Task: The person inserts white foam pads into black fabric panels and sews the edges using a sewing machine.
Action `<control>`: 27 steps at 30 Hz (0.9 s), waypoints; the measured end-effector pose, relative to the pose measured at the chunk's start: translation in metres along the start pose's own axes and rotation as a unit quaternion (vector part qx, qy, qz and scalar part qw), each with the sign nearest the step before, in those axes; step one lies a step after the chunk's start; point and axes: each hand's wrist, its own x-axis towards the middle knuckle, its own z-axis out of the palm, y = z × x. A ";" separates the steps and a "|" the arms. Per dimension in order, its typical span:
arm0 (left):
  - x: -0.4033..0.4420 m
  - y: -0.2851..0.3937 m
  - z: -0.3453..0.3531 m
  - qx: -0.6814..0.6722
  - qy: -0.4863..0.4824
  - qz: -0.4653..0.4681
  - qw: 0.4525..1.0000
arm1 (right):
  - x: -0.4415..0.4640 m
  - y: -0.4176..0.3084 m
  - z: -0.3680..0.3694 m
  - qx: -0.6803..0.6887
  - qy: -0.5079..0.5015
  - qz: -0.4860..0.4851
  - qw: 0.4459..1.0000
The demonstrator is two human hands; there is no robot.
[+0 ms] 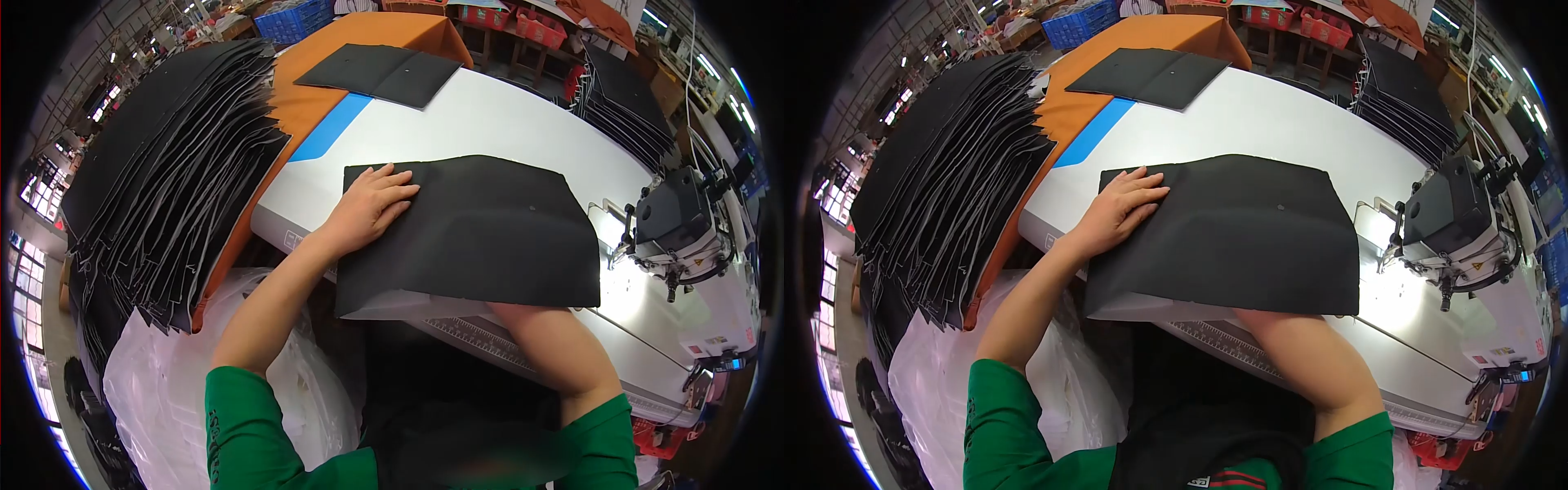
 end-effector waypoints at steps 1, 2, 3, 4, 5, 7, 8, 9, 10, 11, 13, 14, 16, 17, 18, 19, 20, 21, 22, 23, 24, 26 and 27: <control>0.001 0.001 0.002 0.018 -0.002 0.003 1.000 | 0.002 0.002 0.006 0.059 -0.003 0.012 0.998; 0.002 0.002 0.003 0.017 -0.003 0.004 1.000 | 0.002 0.003 0.012 0.119 -0.007 0.023 0.993; 0.005 0.003 0.003 0.027 -0.007 -0.001 1.000 | 0.002 0.004 0.020 0.118 -0.006 0.023 0.993; 0.007 0.004 0.003 0.038 -0.012 -0.005 0.999 | -0.001 0.004 0.029 -0.012 -0.062 0.010 0.998; 0.009 0.005 0.004 0.048 -0.016 -0.009 0.999 | -0.007 0.003 0.037 -0.142 -0.117 -0.002 0.983; 0.008 0.005 -0.002 0.041 -0.023 0.009 0.999 | -0.040 -0.005 0.029 -0.213 -0.167 -0.124 0.955; 0.004 0.005 -0.006 0.034 -0.030 0.024 0.999 | -0.063 -0.022 0.007 -0.155 -0.163 -0.233 0.946; 0.001 0.005 -0.009 0.026 -0.037 0.039 0.998 | -0.074 -0.044 -0.006 -0.140 -0.193 -0.200 0.950; -0.003 0.007 -0.013 0.022 -0.041 0.044 0.998 | -0.080 -0.068 -0.022 -0.125 -0.223 -0.164 0.953; -0.008 0.011 -0.017 0.007 -0.056 0.058 0.997 | -0.093 -0.076 -0.040 -0.126 -0.222 -0.153 0.955; -0.009 0.028 -0.016 -0.028 -0.087 0.093 0.991 | -0.124 -0.076 -0.075 0.095 -0.279 -0.155 0.943; -0.006 0.043 -0.010 -0.040 -0.092 0.106 0.989 | -0.134 -0.069 -0.083 0.091 -0.274 -0.137 0.947; -0.002 0.080 0.002 -0.066 -0.123 0.142 0.980 | -0.149 -0.048 -0.099 0.014 -0.157 -0.080 0.984; 0.003 0.095 0.012 -0.077 -0.138 0.161 0.974 | -0.156 -0.036 -0.106 -0.028 -0.097 -0.053 0.994; 0.009 0.109 0.024 -0.086 -0.141 0.176 0.971 | -0.163 -0.026 -0.112 -0.076 -0.069 -0.013 0.995; 0.017 0.127 0.037 -0.091 -0.141 0.194 0.966 | -0.169 -0.013 -0.117 -0.124 -0.043 0.027 0.991; 0.024 0.146 0.051 -0.097 -0.141 0.211 0.962 | -0.177 0.003 -0.120 -0.186 0.000 0.047 0.981; 0.031 0.163 0.063 -0.102 -0.141 0.227 0.958 | -0.185 0.020 -0.123 -0.247 0.041 0.066 0.966; 0.039 0.178 0.075 -0.110 -0.143 0.237 0.954 | -0.192 0.034 -0.129 -0.253 0.043 0.077 0.963; 0.047 0.193 0.087 -0.105 -0.136 0.245 0.954 | -0.198 0.047 -0.137 -0.294 0.038 0.142 0.944; 0.055 0.205 0.099 -0.099 -0.127 0.253 0.954 | -0.203 0.057 -0.144 -0.332 0.033 0.205 0.920; 0.063 0.220 0.112 -0.099 -0.122 0.268 0.951 | -0.208 0.075 -0.154 -0.340 0.037 0.233 0.911; 0.066 0.225 0.116 -0.080 -0.112 0.276 0.951 | -0.211 0.083 -0.159 -0.343 0.039 0.251 0.905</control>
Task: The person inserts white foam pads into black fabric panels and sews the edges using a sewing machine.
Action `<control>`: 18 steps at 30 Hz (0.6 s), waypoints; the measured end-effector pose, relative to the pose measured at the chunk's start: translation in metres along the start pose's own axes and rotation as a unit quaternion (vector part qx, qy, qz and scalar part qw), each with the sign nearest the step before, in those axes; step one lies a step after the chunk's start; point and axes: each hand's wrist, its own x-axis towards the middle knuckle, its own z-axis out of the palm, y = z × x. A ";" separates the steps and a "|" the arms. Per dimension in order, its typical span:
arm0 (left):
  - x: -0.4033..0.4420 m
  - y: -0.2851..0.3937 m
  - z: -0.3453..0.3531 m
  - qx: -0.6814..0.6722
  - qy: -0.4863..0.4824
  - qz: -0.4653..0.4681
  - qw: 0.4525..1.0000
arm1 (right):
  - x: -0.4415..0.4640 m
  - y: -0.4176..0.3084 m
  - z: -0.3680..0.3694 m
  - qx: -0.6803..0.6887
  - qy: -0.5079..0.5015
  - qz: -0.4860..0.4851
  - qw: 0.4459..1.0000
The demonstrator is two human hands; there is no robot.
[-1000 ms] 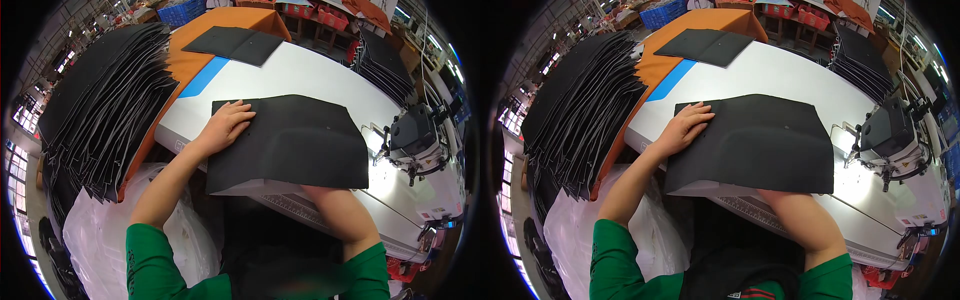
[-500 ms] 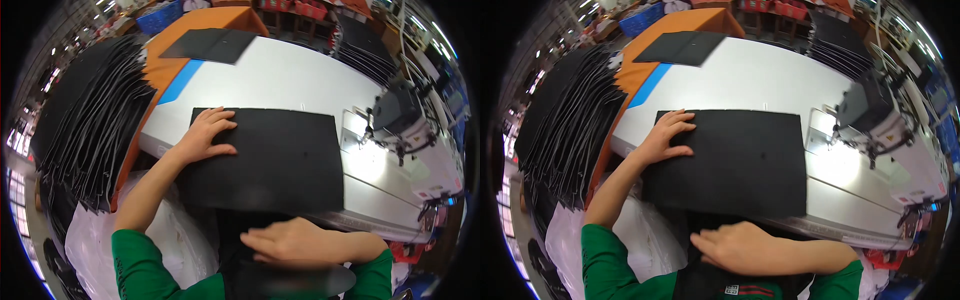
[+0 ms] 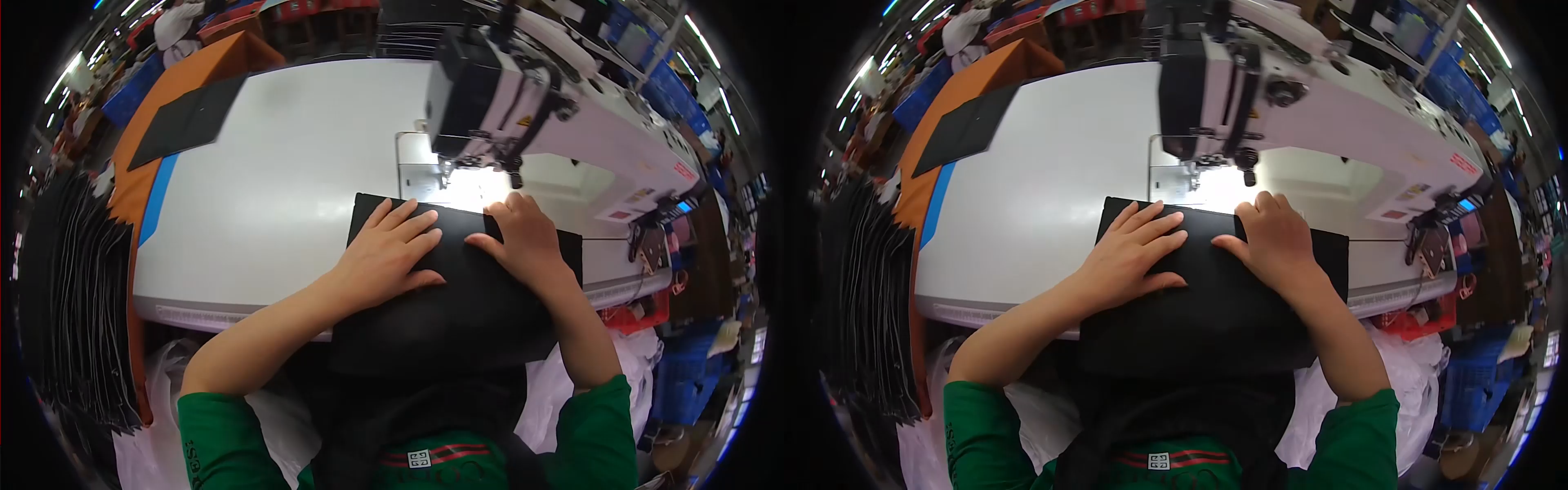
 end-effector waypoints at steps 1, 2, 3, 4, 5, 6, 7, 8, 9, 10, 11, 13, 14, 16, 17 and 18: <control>0.005 0.001 0.003 0.023 0.004 0.006 1.000 | 0.002 0.007 0.000 -0.004 -0.002 0.017 1.000; 0.009 0.001 0.006 0.046 0.008 0.011 0.999 | 0.005 0.012 -0.002 -0.005 -0.003 0.025 1.000; 0.012 0.001 0.007 0.043 0.005 0.016 0.999 | 0.007 0.014 -0.005 0.028 -0.019 0.027 0.999; 0.012 0.000 0.008 0.052 0.005 0.028 0.998 | 0.010 0.013 -0.007 0.062 -0.034 0.029 0.997; 0.012 0.000 0.006 0.060 0.007 0.040 0.997 | 0.011 0.012 -0.007 0.096 -0.049 0.029 0.994; 0.013 -0.001 0.005 0.069 0.009 0.051 0.996 | 0.010 0.011 -0.003 0.096 -0.049 0.032 0.994; 0.014 -0.001 0.004 0.068 0.009 0.052 0.996 | 0.007 0.010 0.004 0.101 -0.011 -0.011 0.995; 0.015 0.000 0.002 0.061 0.004 0.050 0.997 | 0.005 0.009 0.011 0.105 0.027 -0.055 0.993; 0.017 0.001 -0.001 0.053 -0.001 0.047 0.998 | 0.003 0.009 0.015 0.109 0.065 -0.098 0.987; 0.018 0.002 -0.002 0.045 -0.006 0.044 0.998 | 0.004 0.010 0.017 0.109 0.064 -0.096 0.987; 0.019 0.001 0.000 0.043 -0.007 0.044 0.998 | 0.007 0.013 0.019 0.100 0.077 -0.118 0.985; 0.023 -0.002 0.003 0.042 0.003 0.037 0.998 | 0.013 0.018 0.022 0.081 0.105 -0.161 0.978; 0.026 -0.003 0.004 0.042 0.008 0.034 0.999 | 0.016 0.020 0.023 0.081 0.105 -0.159 0.978; 0.031 -0.007 0.006 0.043 0.013 0.036 0.998 | 0.023 0.024 0.025 0.075 0.121 -0.167 0.976; 0.033 -0.009 0.007 0.044 0.018 0.036 0.998 | 0.026 0.026 0.025 0.071 0.128 -0.172 0.974; 0.036 -0.011 0.008 0.045 0.023 0.036 0.998 | 0.028 0.027 0.026 0.071 0.128 -0.172 0.974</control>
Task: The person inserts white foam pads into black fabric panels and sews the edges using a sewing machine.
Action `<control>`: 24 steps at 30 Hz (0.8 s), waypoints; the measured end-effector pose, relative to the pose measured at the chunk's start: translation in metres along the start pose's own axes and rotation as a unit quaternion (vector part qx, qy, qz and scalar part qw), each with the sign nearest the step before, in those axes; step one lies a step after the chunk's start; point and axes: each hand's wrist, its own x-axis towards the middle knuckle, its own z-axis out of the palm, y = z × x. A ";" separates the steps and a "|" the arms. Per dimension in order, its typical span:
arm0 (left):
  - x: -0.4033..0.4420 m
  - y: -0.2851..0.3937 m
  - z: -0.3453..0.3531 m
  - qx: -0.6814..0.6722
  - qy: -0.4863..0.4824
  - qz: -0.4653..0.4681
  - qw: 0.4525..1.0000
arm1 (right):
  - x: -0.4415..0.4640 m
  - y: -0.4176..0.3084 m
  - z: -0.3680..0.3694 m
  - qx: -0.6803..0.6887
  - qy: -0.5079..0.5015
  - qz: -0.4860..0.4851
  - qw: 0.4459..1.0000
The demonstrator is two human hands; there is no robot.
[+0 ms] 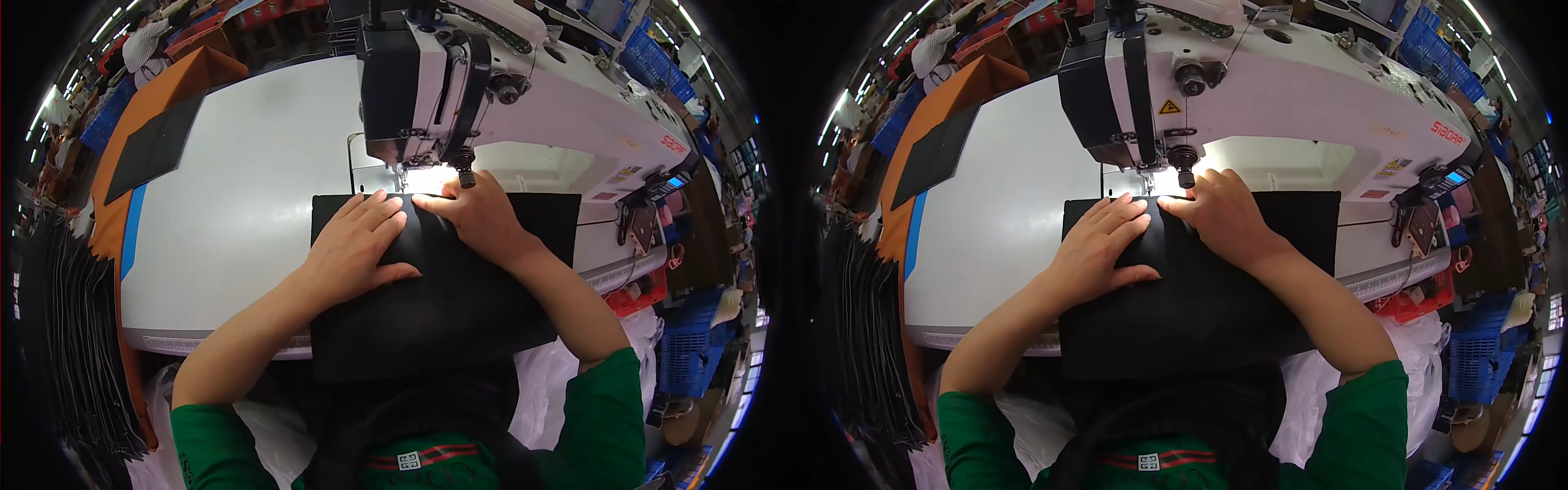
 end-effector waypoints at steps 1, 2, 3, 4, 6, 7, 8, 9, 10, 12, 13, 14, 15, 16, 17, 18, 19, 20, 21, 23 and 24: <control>0.002 -0.001 0.001 0.000 0.000 0.000 1.000 | 0.001 0.002 0.001 -0.016 0.000 -0.002 1.000; 0.004 -0.003 0.001 0.002 0.002 -0.002 1.000 | 0.002 0.004 0.001 -0.032 -0.001 -0.004 0.999; 0.005 -0.004 0.002 0.005 0.004 -0.004 1.000 | 0.002 0.006 0.002 -0.047 -0.002 -0.006 0.999; 0.006 -0.005 0.003 0.007 0.006 -0.006 1.000 | 0.003 0.008 0.004 -0.047 -0.003 -0.005 0.999; 0.008 -0.006 0.004 0.004 0.007 -0.007 1.000 | 0.004 0.012 0.007 -0.078 0.015 -0.027 0.996; 0.009 -0.006 0.004 0.002 0.008 -0.009 1.000 | 0.005 0.014 0.009 -0.093 0.025 -0.039 0.995; 0.010 -0.007 0.004 0.000 0.010 -0.011 1.000 | 0.006 0.017 0.012 -0.093 0.024 -0.039 0.995; 0.010 -0.007 0.005 -0.001 0.010 -0.012 1.000 | 0.007 0.022 0.017 -0.089 0.025 -0.044 0.995; 0.011 -0.007 0.005 0.001 0.015 -0.011 1.000 | 0.007 0.025 0.021 -0.084 0.026 -0.049 0.995; 0.011 -0.008 0.006 0.007 0.024 -0.010 1.000 | 0.008 0.028 0.023 -0.080 0.027 -0.056 0.995; 0.011 -0.009 0.006 0.007 0.025 -0.012 1.000 | 0.008 0.027 0.023 -0.082 0.025 -0.054 0.995; 0.011 -0.009 0.005 0.005 0.029 -0.011 1.000 | 0.007 0.027 0.024 -0.084 0.022 -0.053 0.995; 0.011 -0.009 0.006 0.001 0.032 -0.010 0.999 | 0.007 0.027 0.024 -0.087 0.019 -0.051 0.995; 0.011 -0.008 0.006 -0.002 0.034 -0.008 0.999 | 0.007 0.027 0.024 -0.086 0.018 -0.052 0.995; 0.011 -0.008 0.006 -0.002 0.034 -0.009 0.999 | 0.006 0.028 0.024 -0.087 0.014 -0.053 0.995; 0.011 -0.008 0.006 -0.001 0.035 -0.011 0.999 | 0.006 0.028 0.024 -0.089 0.011 -0.053 0.995; 0.011 -0.007 0.006 -0.001 0.036 -0.012 0.999 | 0.006 0.028 0.024 -0.091 0.007 -0.053 0.994; 0.011 -0.007 0.006 -0.001 0.037 -0.013 0.999 | 0.006 0.029 0.024 -0.091 0.007 -0.053 0.994; 0.011 -0.007 0.006 -0.002 0.037 -0.013 0.999 | 0.006 0.029 0.024 -0.091 0.005 -0.052 0.995; 0.012 -0.007 0.007 0.001 0.041 -0.013 0.999 | 0.007 0.030 0.024 -0.091 0.004 -0.051 0.995; 0.012 -0.007 0.007 0.003 0.043 -0.014 0.999 | 0.008 0.030 0.024 -0.092 0.004 -0.051 0.994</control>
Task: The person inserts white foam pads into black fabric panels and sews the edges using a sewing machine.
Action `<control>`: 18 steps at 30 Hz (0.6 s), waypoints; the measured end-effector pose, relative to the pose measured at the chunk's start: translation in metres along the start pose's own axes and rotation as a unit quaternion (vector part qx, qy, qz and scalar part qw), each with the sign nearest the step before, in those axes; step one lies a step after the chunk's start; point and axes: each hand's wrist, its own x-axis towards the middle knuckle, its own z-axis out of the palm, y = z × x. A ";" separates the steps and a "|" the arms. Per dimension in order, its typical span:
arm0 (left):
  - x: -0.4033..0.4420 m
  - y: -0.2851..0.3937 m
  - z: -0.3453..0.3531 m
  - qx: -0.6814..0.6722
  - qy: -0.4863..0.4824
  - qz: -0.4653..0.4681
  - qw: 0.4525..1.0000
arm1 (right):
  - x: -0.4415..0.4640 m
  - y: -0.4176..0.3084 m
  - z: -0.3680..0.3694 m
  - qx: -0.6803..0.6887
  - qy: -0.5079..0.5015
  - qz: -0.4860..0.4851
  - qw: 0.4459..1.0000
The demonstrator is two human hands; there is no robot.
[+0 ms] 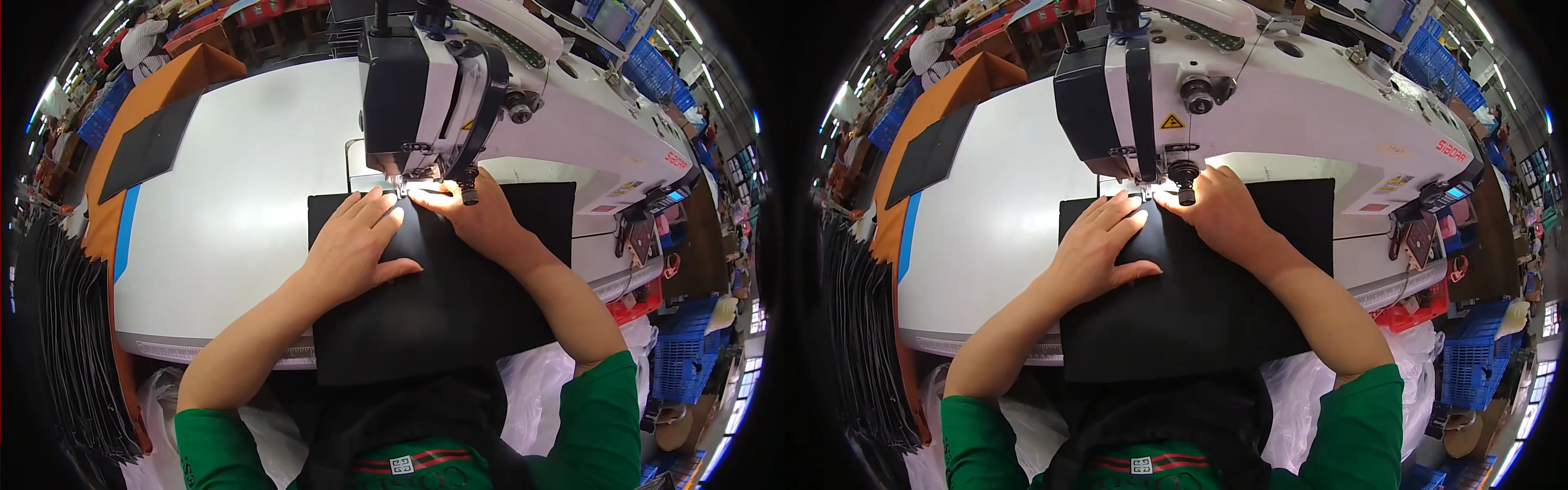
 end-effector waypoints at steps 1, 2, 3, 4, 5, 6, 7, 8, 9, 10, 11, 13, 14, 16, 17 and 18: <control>0.000 0.000 0.000 0.000 0.001 0.000 1.000 | 0.000 -0.001 -0.001 -0.003 0.007 -0.001 1.000; 0.001 -0.001 0.001 -0.004 -0.001 -0.006 1.000 | 0.001 -0.001 -0.003 -0.006 0.014 -0.003 1.000; 0.002 -0.001 0.001 -0.009 -0.004 -0.012 1.000 | 0.002 -0.001 -0.005 -0.009 0.021 -0.004 1.000; 0.003 -0.002 0.001 -0.014 -0.006 -0.018 1.000 | 0.003 -0.003 -0.012 -0.010 0.022 -0.005 1.000; 0.004 -0.003 0.001 -0.014 -0.006 -0.018 1.000 | 0.005 -0.005 -0.022 0.022 0.030 0.030 0.999; 0.004 -0.004 0.002 -0.011 -0.006 -0.018 1.000 | 0.007 -0.007 -0.033 0.054 0.037 0.065 0.996; 0.004 -0.004 0.002 -0.009 -0.006 -0.019 1.000 | 0.008 -0.008 -0.038 0.085 0.044 0.101 0.990; 0.004 -0.004 0.003 -0.007 -0.006 -0.019 1.000 | 0.007 -0.008 -0.038 0.084 0.043 0.101 0.990; 0.004 -0.003 0.003 -0.008 -0.006 -0.019 1.000 | 0.007 -0.008 -0.038 0.096 0.048 0.110 0.988; 0.004 -0.003 0.003 -0.007 -0.002 -0.019 1.000 | 0.006 -0.007 -0.038 0.107 0.053 0.120 0.986; 0.004 -0.003 0.003 -0.005 0.001 -0.018 1.000 | 0.006 -0.007 -0.038 0.118 0.059 0.130 0.983; 0.004 -0.003 0.003 -0.005 0.005 -0.016 1.000 | 0.006 -0.006 -0.038 0.139 0.070 0.151 0.976; 0.005 -0.003 0.003 -0.004 0.002 -0.015 1.000 | 0.005 -0.006 -0.038 0.151 0.075 0.161 0.972; 0.005 -0.002 0.002 0.000 -0.001 -0.014 1.000 | 0.005 -0.005 -0.037 0.173 0.085 0.181 0.964; 0.004 -0.002 0.002 -0.001 -0.002 -0.014 1.000 | 0.005 -0.005 -0.037 0.184 0.090 0.191 0.960; 0.004 0.000 0.001 -0.003 0.001 -0.012 1.000 | 0.005 -0.005 -0.037 0.195 0.095 0.201 0.955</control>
